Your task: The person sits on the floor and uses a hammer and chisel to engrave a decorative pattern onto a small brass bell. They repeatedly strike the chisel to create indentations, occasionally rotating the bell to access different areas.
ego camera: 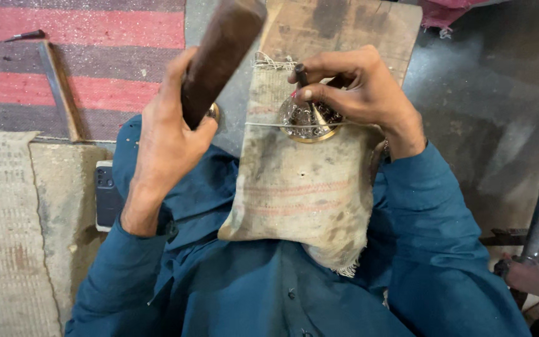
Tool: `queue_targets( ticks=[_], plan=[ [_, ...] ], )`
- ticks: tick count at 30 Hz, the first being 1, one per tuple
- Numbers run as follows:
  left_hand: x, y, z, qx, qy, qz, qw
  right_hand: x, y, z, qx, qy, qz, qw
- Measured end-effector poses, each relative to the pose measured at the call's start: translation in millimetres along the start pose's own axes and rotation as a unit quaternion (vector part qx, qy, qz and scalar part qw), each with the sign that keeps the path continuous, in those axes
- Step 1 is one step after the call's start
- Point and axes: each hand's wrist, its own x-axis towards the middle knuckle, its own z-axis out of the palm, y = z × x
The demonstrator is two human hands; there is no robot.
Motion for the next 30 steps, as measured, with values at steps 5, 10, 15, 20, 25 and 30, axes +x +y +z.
queue_targets(
  ticks=[5,10,15,20,25,30],
  plan=[
    [5,7,-7,0.064,0.005,0.113,0.991,0,4,-1,-0.017,-0.005,-0.008,1.0],
    [11,11,-10,0.103,-0.028,0.068,0.992,0,10,-2,-0.025,0.004,-0.018,1.0],
    [13,13,-10,0.199,-0.03,0.065,0.977,0,10,-2,-0.055,0.011,-0.006,0.998],
    [16,11,-13,0.319,-0.026,0.092,0.943,-1,7,-1,-0.02,0.003,-0.001,1.0],
    [18,10,-16,0.225,-0.024,0.106,0.968,1,7,-1,-0.015,-0.001,0.013,1.0],
    [24,10,-17,0.131,-0.024,0.095,0.987,1,9,-1,-0.015,0.004,0.008,1.0]
  ],
)
